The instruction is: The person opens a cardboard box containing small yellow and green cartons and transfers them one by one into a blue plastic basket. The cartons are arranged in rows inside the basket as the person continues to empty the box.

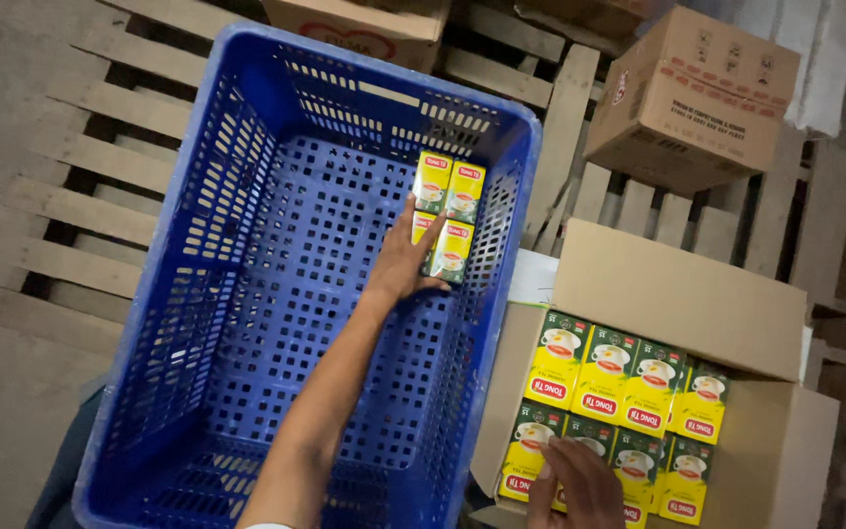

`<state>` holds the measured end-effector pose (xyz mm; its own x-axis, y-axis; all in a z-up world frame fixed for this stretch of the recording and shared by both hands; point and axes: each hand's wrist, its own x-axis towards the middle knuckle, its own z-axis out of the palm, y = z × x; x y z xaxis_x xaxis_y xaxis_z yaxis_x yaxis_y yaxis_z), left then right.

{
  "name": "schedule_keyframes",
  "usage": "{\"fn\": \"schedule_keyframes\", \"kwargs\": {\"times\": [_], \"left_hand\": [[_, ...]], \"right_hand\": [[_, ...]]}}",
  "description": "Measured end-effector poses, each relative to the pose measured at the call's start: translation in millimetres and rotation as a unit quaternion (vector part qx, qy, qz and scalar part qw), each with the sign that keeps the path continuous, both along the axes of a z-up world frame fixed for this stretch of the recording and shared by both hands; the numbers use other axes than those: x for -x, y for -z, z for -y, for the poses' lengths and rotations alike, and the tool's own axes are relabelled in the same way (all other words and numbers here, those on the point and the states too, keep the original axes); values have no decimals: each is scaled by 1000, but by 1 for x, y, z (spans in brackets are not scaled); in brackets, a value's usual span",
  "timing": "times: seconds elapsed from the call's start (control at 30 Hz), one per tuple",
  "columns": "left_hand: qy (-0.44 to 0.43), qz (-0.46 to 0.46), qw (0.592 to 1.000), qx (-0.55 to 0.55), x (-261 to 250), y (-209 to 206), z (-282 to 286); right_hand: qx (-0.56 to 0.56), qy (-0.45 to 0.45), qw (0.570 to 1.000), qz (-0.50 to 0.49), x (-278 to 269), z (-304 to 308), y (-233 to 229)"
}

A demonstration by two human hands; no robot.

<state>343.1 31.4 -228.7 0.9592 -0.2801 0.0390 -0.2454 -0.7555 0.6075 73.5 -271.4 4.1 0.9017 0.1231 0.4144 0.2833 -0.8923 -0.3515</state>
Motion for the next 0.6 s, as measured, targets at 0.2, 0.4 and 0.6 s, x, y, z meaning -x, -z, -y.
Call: {"fn": "schedule_keyframes", "kwargs": {"times": [0.2, 0.4, 0.6], "left_hand": [[-4, -115, 988, -108, -1, -35, 6], [-7, -142, 983, -116, -1, -64, 9], [-11, -122, 985, -119, 5, -67, 12]], "right_hand": [[14, 6, 1000, -11, -2, -6, -10], [32, -13, 999, -31, 4, 8, 6], [21, -22, 999, 17, -8, -8, -16]]}}
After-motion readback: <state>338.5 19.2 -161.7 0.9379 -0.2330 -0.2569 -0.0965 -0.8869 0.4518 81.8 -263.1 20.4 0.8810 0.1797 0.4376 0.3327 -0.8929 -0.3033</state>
